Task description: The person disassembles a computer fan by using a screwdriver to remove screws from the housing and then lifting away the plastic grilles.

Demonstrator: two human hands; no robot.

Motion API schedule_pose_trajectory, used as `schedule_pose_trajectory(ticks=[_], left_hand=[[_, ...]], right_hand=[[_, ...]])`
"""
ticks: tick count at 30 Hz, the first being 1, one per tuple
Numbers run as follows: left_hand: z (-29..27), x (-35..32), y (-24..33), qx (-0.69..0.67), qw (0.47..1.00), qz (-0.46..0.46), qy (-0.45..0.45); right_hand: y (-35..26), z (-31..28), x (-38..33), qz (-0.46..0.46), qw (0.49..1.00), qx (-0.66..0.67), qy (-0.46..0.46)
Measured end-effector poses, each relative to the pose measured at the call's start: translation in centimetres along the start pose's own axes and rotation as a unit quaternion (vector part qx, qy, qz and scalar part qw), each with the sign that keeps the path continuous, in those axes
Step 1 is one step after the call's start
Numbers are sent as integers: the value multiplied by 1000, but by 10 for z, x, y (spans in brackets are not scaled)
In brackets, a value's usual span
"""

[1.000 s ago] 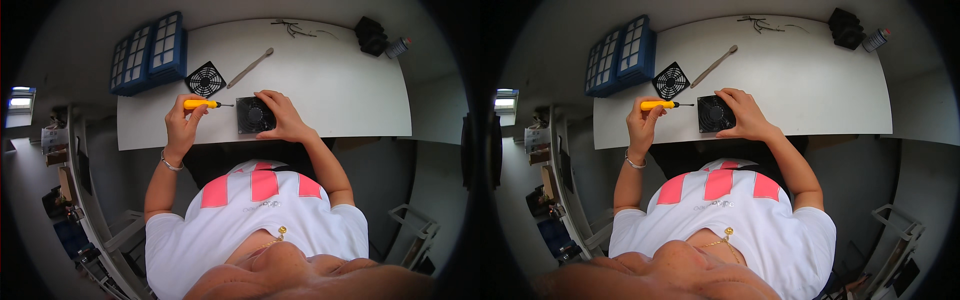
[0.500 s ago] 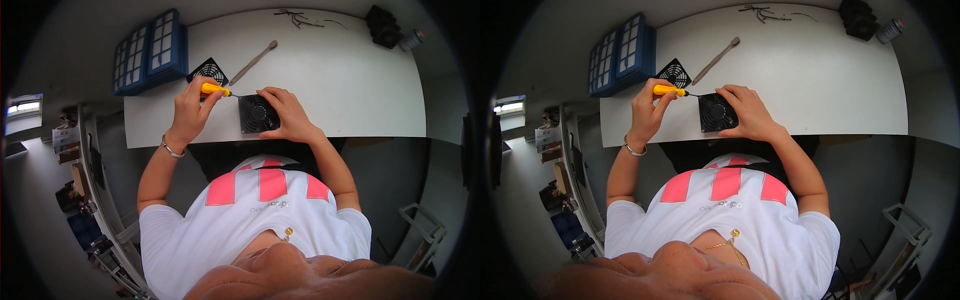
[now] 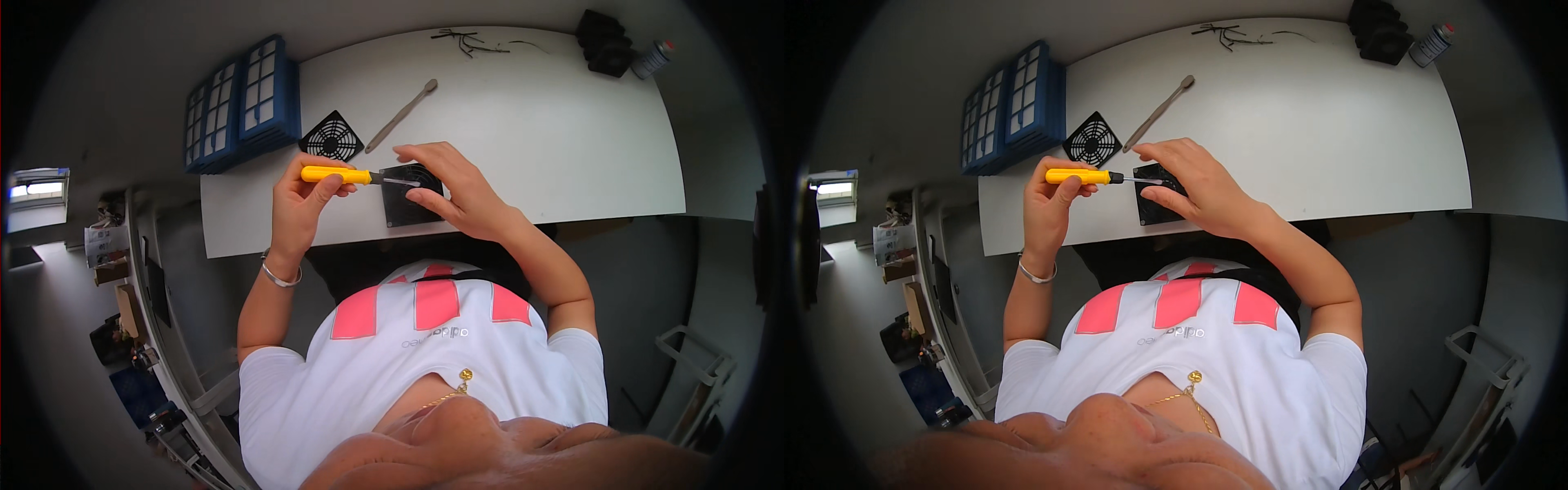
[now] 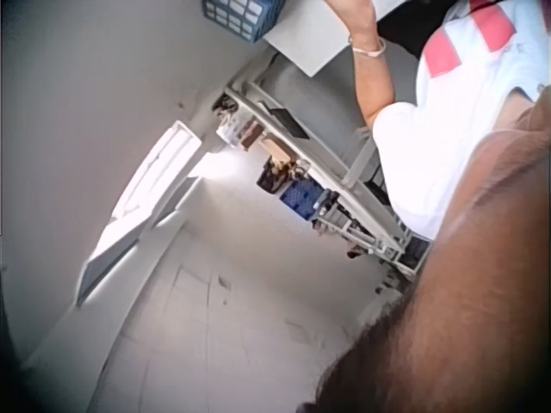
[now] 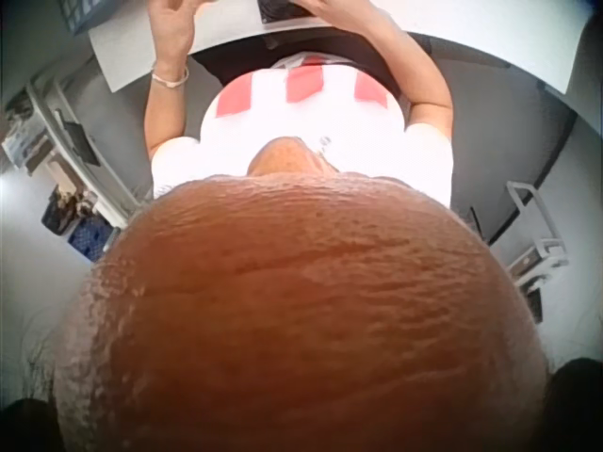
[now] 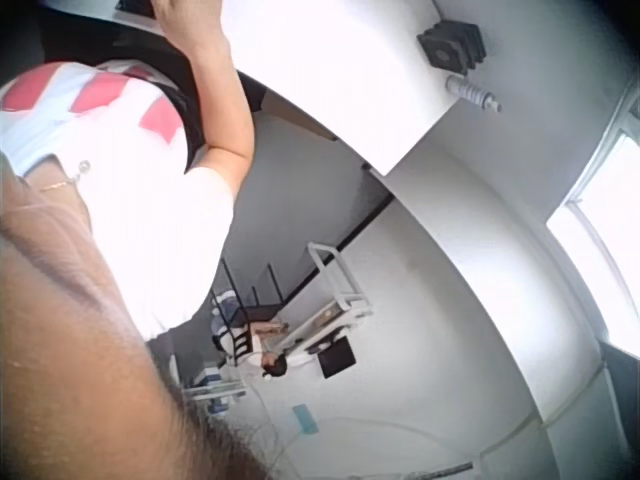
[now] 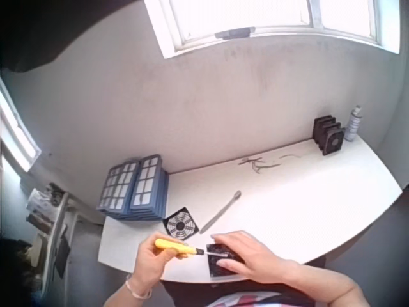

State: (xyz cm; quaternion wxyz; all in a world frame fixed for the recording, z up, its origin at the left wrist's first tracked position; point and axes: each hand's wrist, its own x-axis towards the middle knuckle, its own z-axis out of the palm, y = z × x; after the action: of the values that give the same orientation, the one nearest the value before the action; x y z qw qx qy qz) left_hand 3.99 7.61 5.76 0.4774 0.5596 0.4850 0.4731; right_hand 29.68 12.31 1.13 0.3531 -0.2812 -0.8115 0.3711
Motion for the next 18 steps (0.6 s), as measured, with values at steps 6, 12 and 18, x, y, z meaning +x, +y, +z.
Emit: schedule_pose_trajectory(ticks=[6,12,18], left_hand=[[12,-19,41,329,912,174,-171],[25,-49,30,566,779,223,-153],[29,-74,17,554,805,167,-135]], right_hand=[[-35,1,9,43,950,144,-274],[-46,16,-8,96,952,39,-289],[-58,17,-21,116,933,-13,-340]])
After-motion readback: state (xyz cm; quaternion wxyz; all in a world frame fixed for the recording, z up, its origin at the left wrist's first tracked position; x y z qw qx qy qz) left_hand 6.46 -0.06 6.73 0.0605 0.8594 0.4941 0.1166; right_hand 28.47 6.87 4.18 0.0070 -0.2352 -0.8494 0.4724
